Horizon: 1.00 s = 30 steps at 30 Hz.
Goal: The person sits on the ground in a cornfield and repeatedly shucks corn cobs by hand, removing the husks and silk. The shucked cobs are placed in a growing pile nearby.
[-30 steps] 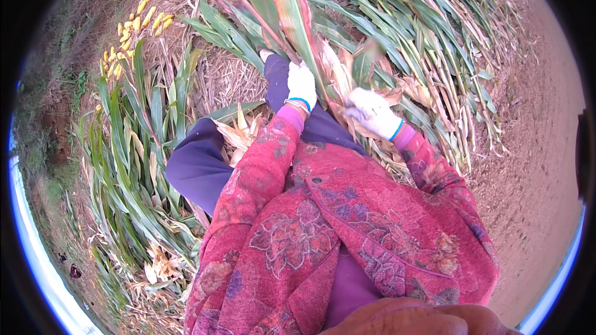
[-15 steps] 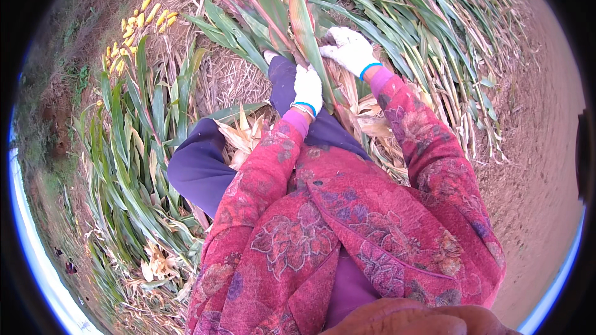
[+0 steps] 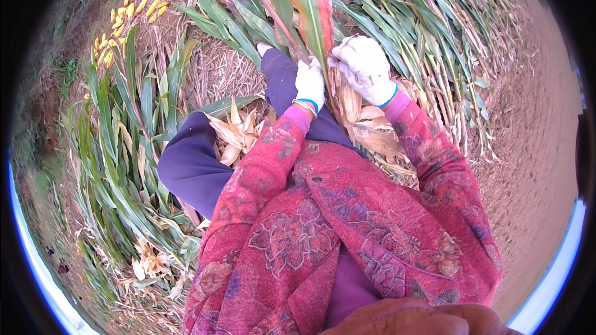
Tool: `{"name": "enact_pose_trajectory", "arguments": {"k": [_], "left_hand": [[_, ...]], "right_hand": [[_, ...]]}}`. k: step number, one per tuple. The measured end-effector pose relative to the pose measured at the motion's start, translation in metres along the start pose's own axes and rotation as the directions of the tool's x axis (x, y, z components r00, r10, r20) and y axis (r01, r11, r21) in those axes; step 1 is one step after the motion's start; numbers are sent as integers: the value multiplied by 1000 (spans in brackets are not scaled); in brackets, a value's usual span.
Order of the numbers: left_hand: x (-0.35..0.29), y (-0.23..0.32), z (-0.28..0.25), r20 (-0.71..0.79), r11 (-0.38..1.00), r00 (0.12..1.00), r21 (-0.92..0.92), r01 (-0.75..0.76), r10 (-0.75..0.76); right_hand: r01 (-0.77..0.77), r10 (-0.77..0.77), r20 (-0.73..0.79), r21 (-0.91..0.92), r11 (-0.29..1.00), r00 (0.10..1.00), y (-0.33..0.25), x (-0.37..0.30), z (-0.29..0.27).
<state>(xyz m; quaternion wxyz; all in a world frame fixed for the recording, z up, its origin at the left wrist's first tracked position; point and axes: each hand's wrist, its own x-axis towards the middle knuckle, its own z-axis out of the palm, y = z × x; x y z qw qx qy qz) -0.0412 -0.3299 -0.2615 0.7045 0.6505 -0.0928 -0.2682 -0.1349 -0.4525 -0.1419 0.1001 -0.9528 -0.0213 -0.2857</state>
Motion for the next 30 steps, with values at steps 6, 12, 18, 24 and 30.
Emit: {"name": "enact_pose_trajectory", "arguments": {"k": [6,12,18,24,30], "left_hand": [[-3,24,-6,-13,969,997,235,72,-71],[-27,46,-14,-131,960,973,233,-157,191],[-35,69,-17,207,920,959,300,-253,196],[-27,64,-17,288,969,957,227,-98,29],[-16,48,-13,446,678,833,503,-536,328]], "right_hand": [[-89,90,-94,20,996,991,6,-7,-5],[-208,282,-195,331,920,940,4,-2,17],[-538,656,42,613,578,753,-10,-32,32],[-379,458,-19,531,758,889,-26,-48,22],[-302,568,-46,809,504,822,-18,-39,30]]}}
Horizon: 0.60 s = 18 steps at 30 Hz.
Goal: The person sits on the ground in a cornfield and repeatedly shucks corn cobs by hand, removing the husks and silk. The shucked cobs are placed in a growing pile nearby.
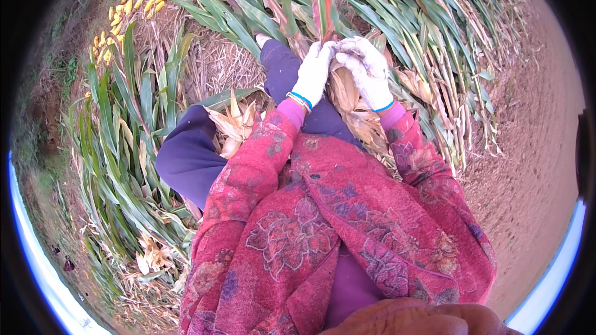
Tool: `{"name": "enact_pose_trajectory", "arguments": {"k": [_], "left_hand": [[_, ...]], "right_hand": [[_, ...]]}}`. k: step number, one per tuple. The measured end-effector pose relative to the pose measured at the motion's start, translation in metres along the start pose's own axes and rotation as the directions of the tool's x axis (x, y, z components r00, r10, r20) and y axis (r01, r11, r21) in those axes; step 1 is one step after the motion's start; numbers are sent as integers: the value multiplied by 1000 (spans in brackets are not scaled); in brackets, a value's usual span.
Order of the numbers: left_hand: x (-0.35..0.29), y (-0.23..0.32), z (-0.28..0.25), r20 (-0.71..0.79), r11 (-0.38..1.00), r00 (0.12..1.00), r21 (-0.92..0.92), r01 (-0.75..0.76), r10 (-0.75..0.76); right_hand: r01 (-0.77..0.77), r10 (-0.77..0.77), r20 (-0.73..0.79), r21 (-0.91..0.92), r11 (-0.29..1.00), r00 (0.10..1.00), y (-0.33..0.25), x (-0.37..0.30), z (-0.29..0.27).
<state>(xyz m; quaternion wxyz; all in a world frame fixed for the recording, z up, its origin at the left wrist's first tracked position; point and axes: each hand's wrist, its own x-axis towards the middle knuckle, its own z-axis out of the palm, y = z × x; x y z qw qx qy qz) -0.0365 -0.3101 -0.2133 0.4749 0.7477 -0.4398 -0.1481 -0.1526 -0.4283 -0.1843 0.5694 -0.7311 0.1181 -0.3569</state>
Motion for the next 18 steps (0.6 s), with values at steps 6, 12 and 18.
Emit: {"name": "enact_pose_trajectory", "arguments": {"k": [6,12,18], "left_hand": [[5,6,18,-212,869,921,-450,206,-328],[8,-12,24,-234,852,887,-453,262,-398],[11,-25,32,-228,867,876,-381,320,-424]], "right_hand": [[-12,27,42,-335,942,999,-8,0,-1],[335,-164,318,-616,713,934,-17,-31,-11],[244,696,511,-858,453,504,32,-161,-80]]}}
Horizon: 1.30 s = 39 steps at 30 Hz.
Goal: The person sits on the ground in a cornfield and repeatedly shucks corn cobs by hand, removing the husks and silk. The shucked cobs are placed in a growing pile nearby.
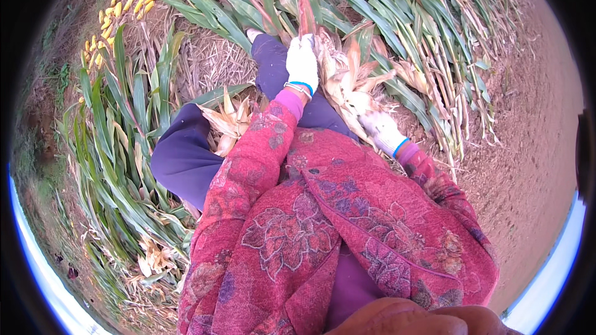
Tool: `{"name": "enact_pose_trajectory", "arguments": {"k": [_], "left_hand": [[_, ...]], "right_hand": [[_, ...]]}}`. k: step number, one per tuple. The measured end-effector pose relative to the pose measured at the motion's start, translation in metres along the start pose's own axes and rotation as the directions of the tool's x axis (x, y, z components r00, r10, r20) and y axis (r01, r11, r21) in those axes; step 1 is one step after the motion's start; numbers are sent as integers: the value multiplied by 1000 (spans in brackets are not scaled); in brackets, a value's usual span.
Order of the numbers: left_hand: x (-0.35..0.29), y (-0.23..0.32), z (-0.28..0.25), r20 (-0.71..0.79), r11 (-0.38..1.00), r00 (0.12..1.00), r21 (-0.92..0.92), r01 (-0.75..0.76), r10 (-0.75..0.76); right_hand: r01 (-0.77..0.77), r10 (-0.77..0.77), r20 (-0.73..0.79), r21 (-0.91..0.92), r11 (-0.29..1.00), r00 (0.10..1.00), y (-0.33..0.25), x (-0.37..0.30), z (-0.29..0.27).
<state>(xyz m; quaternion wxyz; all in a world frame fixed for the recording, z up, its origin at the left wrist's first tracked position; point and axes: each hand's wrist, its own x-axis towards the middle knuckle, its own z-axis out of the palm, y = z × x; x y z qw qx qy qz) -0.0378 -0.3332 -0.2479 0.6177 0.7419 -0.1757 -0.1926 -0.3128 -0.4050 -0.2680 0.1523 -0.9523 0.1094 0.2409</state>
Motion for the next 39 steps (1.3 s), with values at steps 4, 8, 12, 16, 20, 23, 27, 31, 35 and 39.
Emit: {"name": "enact_pose_trajectory", "arguments": {"k": [4,8,12,16,20,23,27,31,35,39], "left_hand": [[7,0,-1,14,999,1000,40,-14,13],[7,-17,-12,94,930,964,255,-266,249],[4,-18,-11,91,924,953,233,-303,290],[6,-12,-3,110,963,976,175,-206,189],[8,-30,-5,83,968,967,57,-245,240],[-2,-18,0,99,983,980,55,-177,171],[-15,-6,10,113,999,993,10,31,-32],[-21,15,7,150,989,983,-86,121,-107],[-13,-3,13,110,992,987,-35,123,-119],[-11,-8,13,52,998,997,39,55,-57]], "right_hand": [[-20,-24,179,238,971,984,50,-93,123],[-91,262,-316,466,880,912,38,-69,7],[336,107,-809,356,872,579,8,10,-135],[453,-237,-838,14,891,492,-4,115,-178],[488,-165,-668,331,808,726,-8,144,-181],[418,-39,-623,476,774,782,-7,116,-181],[513,161,-658,696,503,735,0,97,-165],[464,44,-698,521,717,715,-1,82,-175],[362,291,-746,576,733,599,3,49,-157],[391,626,-635,772,501,452,34,28,-108]]}}
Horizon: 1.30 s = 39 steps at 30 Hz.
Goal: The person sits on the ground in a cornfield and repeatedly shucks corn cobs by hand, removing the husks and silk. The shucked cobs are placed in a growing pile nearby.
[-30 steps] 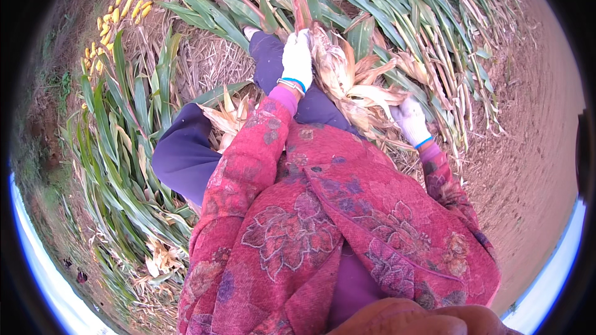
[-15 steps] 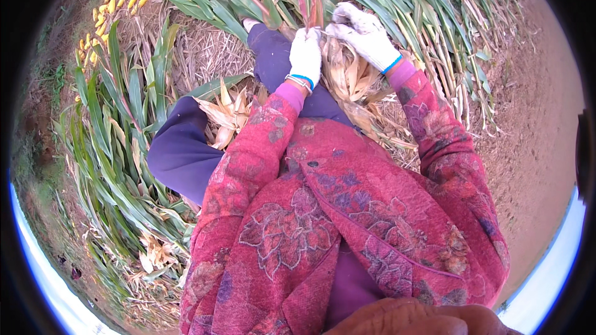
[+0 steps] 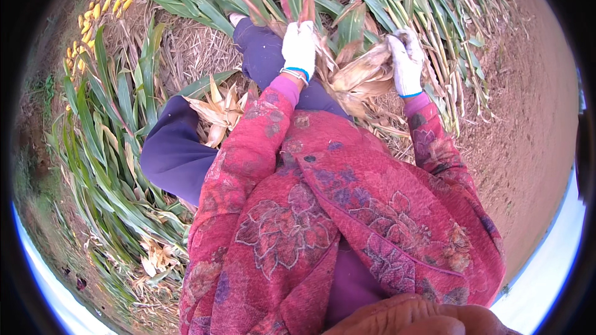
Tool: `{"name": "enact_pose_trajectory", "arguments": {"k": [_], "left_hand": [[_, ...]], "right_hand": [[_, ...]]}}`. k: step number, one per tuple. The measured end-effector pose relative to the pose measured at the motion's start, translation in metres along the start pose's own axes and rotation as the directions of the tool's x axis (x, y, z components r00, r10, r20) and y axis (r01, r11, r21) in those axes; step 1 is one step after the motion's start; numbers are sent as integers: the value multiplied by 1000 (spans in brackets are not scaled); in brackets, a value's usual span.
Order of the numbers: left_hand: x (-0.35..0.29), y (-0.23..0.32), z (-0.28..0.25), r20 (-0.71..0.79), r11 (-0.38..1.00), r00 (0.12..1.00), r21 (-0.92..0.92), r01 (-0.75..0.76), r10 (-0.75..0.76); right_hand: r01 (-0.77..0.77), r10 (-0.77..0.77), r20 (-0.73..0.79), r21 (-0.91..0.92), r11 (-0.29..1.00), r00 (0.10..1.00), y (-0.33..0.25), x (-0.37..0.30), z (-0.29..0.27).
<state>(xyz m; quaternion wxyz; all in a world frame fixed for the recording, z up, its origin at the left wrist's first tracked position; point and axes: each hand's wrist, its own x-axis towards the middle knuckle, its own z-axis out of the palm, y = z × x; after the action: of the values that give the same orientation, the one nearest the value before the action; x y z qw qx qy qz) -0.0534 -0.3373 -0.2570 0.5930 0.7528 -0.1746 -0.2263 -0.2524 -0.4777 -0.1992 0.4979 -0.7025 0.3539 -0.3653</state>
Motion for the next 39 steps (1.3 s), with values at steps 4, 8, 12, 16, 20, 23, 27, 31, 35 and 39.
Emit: {"name": "enact_pose_trajectory", "arguments": {"k": [4,8,12,16,20,23,27,31,35,39], "left_hand": [[15,-1,-3,49,970,995,-221,97,-88],[17,-5,-10,-25,994,1000,-104,-21,19],[16,2,-13,56,983,996,-164,77,-69],[18,-1,-5,2,975,998,-215,62,-63],[19,1,-7,-29,974,998,-221,53,-61],[24,-8,-4,-15,954,997,-291,69,-76],[26,-19,-4,-13,907,998,-418,56,-67],[12,21,-22,-39,964,996,-256,70,-83],[-11,64,-48,15,967,988,-208,-147,153],[-55,117,-71,461,808,862,-578,113,209]], "right_hand": [[-316,342,-153,172,933,927,108,-88,-56],[-375,346,301,42,926,889,64,-101,-73],[-336,354,595,-146,930,721,-7,-61,-64],[295,187,657,-550,781,730,-3,-51,-34],[-594,521,498,-15,804,693,44,-79,-65],[-773,657,409,362,520,633,61,-111,-98],[-700,593,415,591,401,690,16,-116,-75],[-595,470,423,738,317,775,-20,-94,-56],[-569,519,313,681,461,795,-66,-64,-14],[-615,411,460,635,468,787,-95,-61,38]]}}
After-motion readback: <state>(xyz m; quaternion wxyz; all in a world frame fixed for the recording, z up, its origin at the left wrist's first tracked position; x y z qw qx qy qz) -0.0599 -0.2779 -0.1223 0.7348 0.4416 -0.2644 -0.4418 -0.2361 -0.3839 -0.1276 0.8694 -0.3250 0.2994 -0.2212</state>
